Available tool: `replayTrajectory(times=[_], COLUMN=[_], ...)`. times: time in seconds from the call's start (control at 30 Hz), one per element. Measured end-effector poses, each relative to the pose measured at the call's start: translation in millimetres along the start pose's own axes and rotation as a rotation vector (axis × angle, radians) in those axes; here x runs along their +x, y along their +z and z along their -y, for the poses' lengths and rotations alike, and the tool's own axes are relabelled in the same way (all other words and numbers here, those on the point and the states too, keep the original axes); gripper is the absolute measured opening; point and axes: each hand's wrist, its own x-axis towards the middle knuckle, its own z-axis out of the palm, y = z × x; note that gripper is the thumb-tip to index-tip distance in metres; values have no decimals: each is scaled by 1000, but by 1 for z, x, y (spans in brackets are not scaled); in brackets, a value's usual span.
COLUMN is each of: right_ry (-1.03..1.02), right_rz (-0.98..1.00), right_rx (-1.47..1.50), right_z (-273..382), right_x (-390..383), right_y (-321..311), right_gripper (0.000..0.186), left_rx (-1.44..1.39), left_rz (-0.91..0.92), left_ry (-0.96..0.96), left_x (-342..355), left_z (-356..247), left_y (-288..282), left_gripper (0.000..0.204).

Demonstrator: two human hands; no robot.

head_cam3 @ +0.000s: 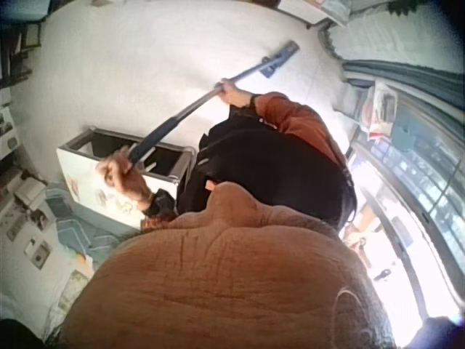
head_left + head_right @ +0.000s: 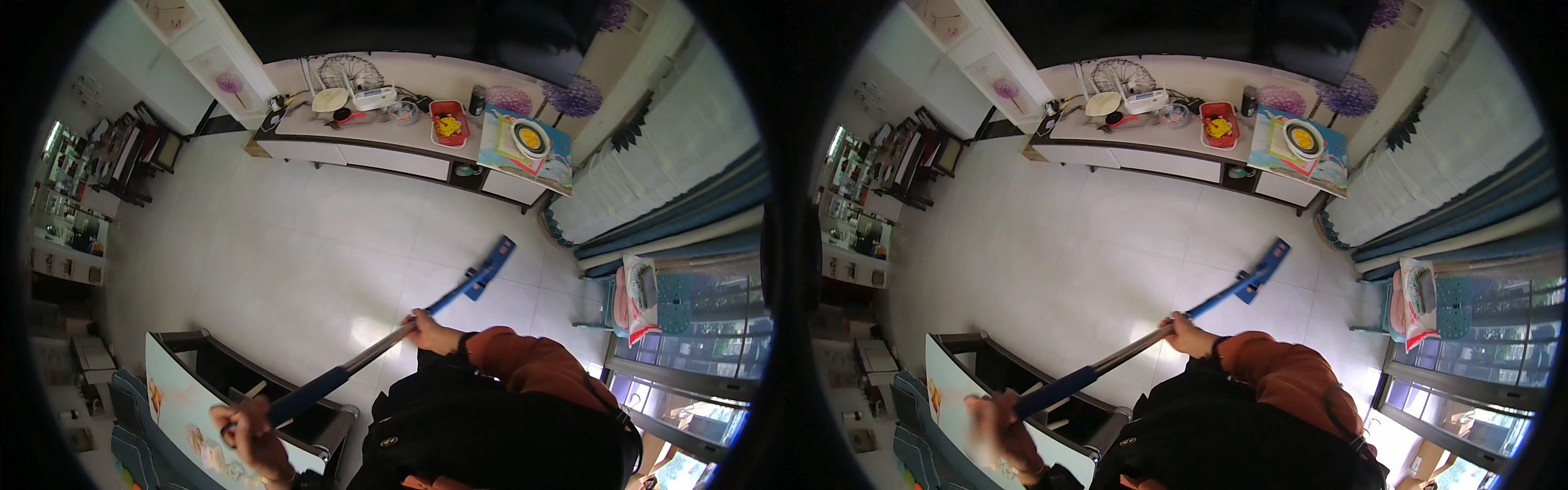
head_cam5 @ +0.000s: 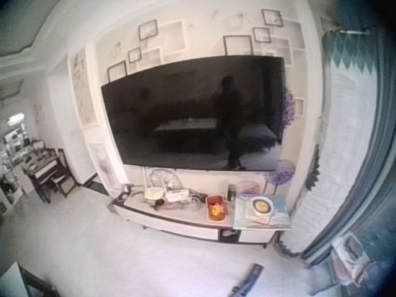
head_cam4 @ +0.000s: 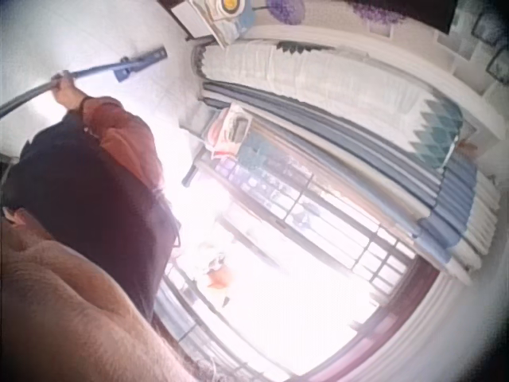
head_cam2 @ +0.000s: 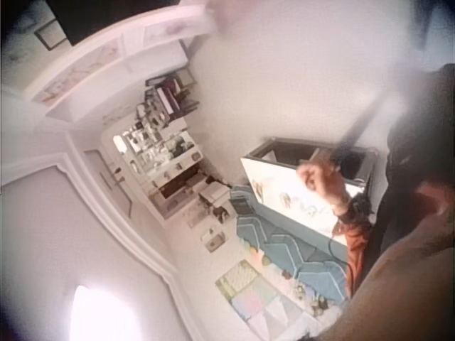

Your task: The person mops the floor with a blue mop in a living room, then moves into a hallway and continues mopping. The person navigates around furniture and doorways while maintaining a steady mopping motion.

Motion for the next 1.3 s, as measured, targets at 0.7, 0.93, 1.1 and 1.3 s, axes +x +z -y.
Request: replayTrajectory(times=[0.7, 0.93, 1.1, 1.3], right_ry=[494, 276, -240, -294], right_rz=[232, 223, 547, 765], right_rx=[-459, -980, -2174, -2160], right_z=[-133, -48, -33, -167], right_x=[-86, -55, -29, 17], right_y=[127, 47, 12, 28], right_gripper=[11, 26, 42, 36], left_rx=[55, -212, -349, -316], left_rz=[206, 214, 267, 244], left_ry=[700, 30, -278, -138], left_x=[32, 71, 93, 148], left_z=[-108, 4, 71, 18], left_y=[-23, -103, -157, -272], left_gripper=[72, 24, 16, 14])
